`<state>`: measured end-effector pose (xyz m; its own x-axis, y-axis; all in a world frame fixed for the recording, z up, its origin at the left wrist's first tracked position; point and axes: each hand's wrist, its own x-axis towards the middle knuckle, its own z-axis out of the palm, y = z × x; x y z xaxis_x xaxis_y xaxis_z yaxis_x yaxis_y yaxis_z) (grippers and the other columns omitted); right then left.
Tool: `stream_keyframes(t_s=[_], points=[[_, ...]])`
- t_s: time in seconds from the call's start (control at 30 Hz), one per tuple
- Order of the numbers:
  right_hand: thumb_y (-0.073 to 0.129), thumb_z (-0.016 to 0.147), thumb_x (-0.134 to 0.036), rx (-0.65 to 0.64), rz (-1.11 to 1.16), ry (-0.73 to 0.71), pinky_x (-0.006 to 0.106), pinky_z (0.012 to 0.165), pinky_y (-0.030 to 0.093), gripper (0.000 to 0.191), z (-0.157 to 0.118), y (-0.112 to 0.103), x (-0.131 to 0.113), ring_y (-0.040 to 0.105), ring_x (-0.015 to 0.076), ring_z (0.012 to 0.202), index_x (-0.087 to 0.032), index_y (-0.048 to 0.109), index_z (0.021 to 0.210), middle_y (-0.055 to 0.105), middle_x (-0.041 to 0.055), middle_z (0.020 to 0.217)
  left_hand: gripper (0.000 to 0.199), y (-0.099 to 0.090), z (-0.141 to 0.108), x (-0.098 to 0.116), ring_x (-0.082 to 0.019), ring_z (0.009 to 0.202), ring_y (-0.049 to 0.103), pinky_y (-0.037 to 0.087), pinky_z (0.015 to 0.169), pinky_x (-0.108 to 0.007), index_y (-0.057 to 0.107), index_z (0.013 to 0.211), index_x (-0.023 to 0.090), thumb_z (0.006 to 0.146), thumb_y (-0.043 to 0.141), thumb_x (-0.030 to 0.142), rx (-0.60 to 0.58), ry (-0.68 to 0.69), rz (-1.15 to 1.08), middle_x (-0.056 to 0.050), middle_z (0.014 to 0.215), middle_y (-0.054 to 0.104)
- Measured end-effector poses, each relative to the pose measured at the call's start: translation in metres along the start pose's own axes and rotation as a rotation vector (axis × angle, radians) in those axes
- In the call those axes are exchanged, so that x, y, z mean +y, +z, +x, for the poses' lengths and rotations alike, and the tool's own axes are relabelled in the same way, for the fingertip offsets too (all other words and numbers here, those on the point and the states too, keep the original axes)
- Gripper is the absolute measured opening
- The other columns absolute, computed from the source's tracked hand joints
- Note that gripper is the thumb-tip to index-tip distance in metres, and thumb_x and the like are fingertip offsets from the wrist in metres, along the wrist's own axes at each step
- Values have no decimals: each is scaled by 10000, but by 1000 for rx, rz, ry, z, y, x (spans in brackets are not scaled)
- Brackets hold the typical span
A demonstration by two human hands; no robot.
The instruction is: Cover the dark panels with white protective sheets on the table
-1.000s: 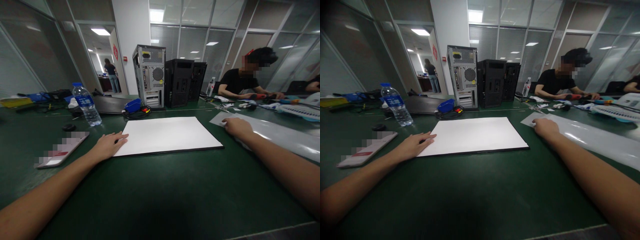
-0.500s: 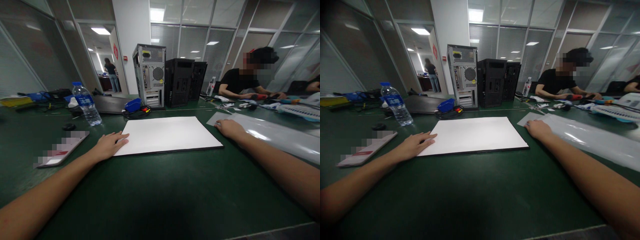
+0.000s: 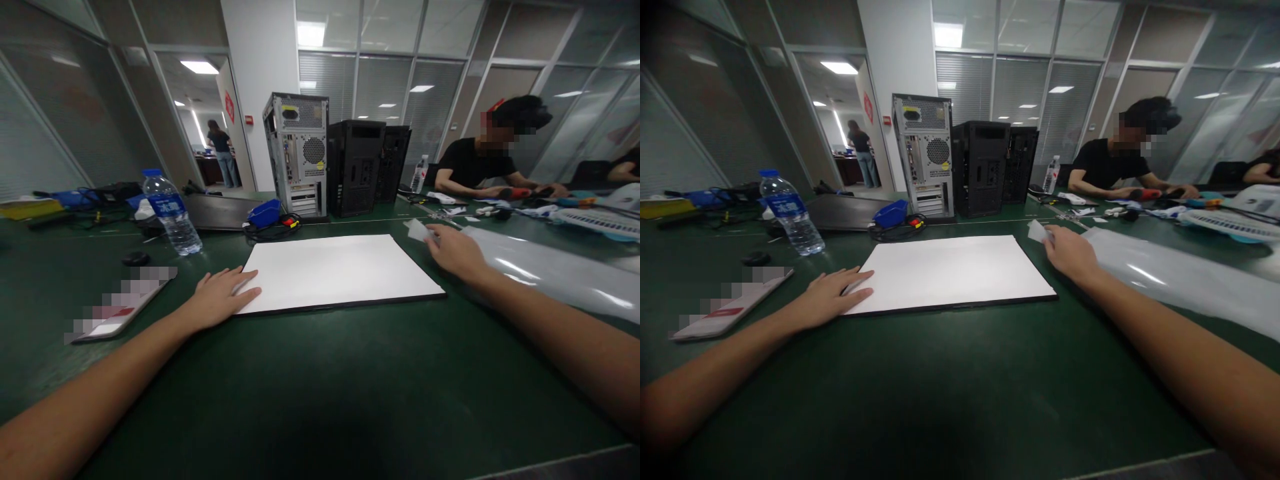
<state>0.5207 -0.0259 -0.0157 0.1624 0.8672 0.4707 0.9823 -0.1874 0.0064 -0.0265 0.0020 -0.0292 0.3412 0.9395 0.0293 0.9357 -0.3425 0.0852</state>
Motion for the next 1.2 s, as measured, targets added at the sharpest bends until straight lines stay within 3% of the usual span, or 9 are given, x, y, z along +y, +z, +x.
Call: stream_keyframes(t_s=[0.1,0.2,0.3,0.47,0.57,0.67,0.83,0.97,1.2], points=[[433,934,-493,-13,211,-129,404,863,502,536,-5,-12,-22,647,266,967,-209,542,1376,690,103,1134,786,-2,0,2,-390,1455,308,200,1146,-621,410,1513,287,884,286,742,-15,-9,14,-130,1591,352],[477,914,-538,-130,419,-293,344,784,521,549,-12,-23,-44,655,211,871,-228,563,1360,711,68,1064,791,-3,0,3,-388,1459,300,193,1150,-618,398,1519,283,888,275,744,-25,-10,13,-138,1596,339],[462,924,-564,-189,493,-382,346,787,524,523,-13,-29,-53,650,201,860,-234,619,1297,714,67,1066,792,-1,0,1,-386,1459,301,193,1147,-625,394,1521,286,888,271,747,-24,-9,15,-138,1598,338],[431,914,-602,-159,83,-216,490,914,476,614,-6,-15,-30,616,327,1065,-192,590,1343,645,160,1242,811,1,1,-2,-393,1446,326,208,1141,-630,404,1516,289,878,263,769,-9,7,14,-137,1586,364],[384,896,-668,-235,-88,-103,589,898,447,729,-4,2,-9,586,419,1101,-114,609,1312,616,251,1245,808,1,1,-1,-395,1446,324,205,1138,-636,405,1515,290,879,264,769,-7,10,6,-133,1587,364],[299,916,-683,-295,-29,-108,536,856,481,749,-4,9,-2,631,382,1015,-109,667,1224,665,233,1156,799,0,1,0,-387,1448,323,203,1143,-628,406,1515,287,884,268,758,-13,4,9,-132,1586,369],[260,970,-588,-241,144,-193,361,873,491,608,2,3,-10,640,249,1039,-234,643,1283,681,76,1221,803,0,1,1,-388,1455,309,193,1143,-636,397,1519,284,882,271,757,-18,-3,6,-135,1591,358],[346,941,-560,-149,112,-165,385,833,488,550,2,0,-12,652,268,976,-219,687,1207,714,91,1124,804,-1,1,1,-378,1463,296,183,1149,-628,394,1520,283,882,274,757,-28,-6,0,-138,1597,345],[411,895,-569,-224,-15,-173,425,726,484,512,-6,3,-18,659,317,886,-215,753,1036,725,138,1017,803,-2,0,1,-378,1465,292,172,1147,-637,394,1520,282,884,272,758,-26,-3,-14,-136,1600,340]])
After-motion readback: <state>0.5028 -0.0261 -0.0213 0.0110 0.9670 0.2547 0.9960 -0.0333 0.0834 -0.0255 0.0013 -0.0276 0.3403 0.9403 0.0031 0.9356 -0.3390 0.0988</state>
